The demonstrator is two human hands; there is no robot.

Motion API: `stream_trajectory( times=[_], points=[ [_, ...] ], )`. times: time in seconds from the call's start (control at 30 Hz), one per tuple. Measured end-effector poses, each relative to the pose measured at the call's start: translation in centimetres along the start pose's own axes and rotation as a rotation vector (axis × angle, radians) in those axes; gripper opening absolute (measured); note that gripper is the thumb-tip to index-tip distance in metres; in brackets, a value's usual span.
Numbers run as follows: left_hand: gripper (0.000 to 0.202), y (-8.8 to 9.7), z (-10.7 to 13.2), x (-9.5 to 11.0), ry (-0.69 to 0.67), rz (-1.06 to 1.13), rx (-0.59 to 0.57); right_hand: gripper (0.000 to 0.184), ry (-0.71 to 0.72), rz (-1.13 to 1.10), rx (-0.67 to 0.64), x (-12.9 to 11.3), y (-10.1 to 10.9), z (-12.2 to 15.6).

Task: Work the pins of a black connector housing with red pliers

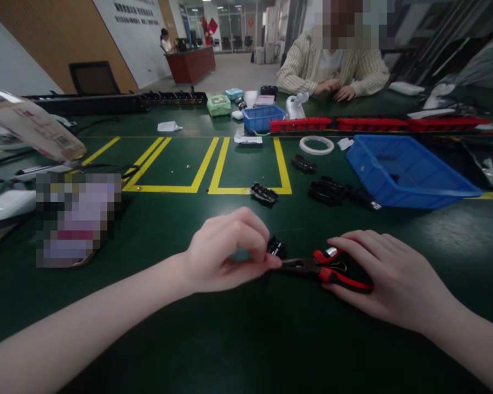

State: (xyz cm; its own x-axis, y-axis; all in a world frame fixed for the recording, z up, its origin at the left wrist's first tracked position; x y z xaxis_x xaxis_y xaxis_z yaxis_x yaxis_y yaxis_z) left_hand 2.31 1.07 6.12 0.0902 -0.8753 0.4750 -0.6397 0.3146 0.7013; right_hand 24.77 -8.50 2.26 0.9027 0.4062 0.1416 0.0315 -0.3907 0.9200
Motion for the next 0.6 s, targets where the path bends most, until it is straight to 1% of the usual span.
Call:
stream_trajectory(
  times=[0.07, 0.1, 0.13, 0.23, 0.3, 0.37, 0.43, 0.47, 0.53, 0.57, 0.6],
  points=[
    [0.014, -0.8, -0.5, -1.0, -0.05, 0.088, 0.019, 0.046, 0.004, 0.009, 0.005, 0.0, 0.1, 0.0],
    [0.013, -1.2, -0.6, -1.6, -0.053, 0.124, 0.02, 0.046, 0.005, 0.01, 0.011, 0.0, 0.1, 0.0],
    [0.011, -1.6, -0.7, -2.2, -0.035, 0.144, 0.013, 0.046, 0.002, 0.007, 0.018, 0.1, 0.2, 0.0],
    [0.009, -2.6, -0.6, -3.8, 0.039, 0.113, -0.052, 0.046, -0.021, -0.022, 0.018, 0.1, 0.2, 0.0],
    [0.01, -2.6, -0.5, -4.2, 0.061, 0.082, -0.087, 0.046, -0.038, -0.03, 0.001, 0.2, 0.2, 0.1],
    [0.018, -2.5, -0.5, -4.4, 0.082, 0.069, -0.13, 0.047, -0.043, -0.029, -0.004, 0.3, 0.1, 0.1],
    [0.023, -2.5, -0.5, -4.3, 0.099, 0.066, -0.211, 0.047, -0.039, -0.03, 0.006, 0.3, 0.1, 0.2],
    [0.03, -2.6, -0.5, -4.2, 0.102, 0.054, -0.264, 0.047, -0.035, -0.03, 0.016, 0.4, 0.1, 0.2],
    [0.064, -3.0, -0.3, -3.8, 0.09, -0.004, -0.37, 0.047, -0.037, -0.025, 0.025, 0.5, 0.1, 0.2],
    [0.08, -3.1, -0.2, -3.6, 0.086, -0.046, -0.404, 0.047, -0.039, -0.023, 0.031, 0.6, 0.1, 0.2],
    [0.091, -3.3, -0.1, -3.4, 0.091, -0.088, -0.425, 0.046, -0.042, -0.025, 0.039, 0.7, 0.2, 0.2]
  ],
)
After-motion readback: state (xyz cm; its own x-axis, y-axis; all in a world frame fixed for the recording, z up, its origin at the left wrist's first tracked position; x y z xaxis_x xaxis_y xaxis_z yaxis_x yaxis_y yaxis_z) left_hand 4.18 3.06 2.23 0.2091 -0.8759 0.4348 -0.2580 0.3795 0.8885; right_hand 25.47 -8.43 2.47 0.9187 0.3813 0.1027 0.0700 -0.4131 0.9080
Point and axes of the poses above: each hand's wrist, its own z-axis away from the middle knuckle, its own y-axis out of the back of the hand, x = y × z, the point moved 4 cm from there along -z, towards the middle knuckle, and after that the axes turned 1 degree about y, right-handed, at the moved point
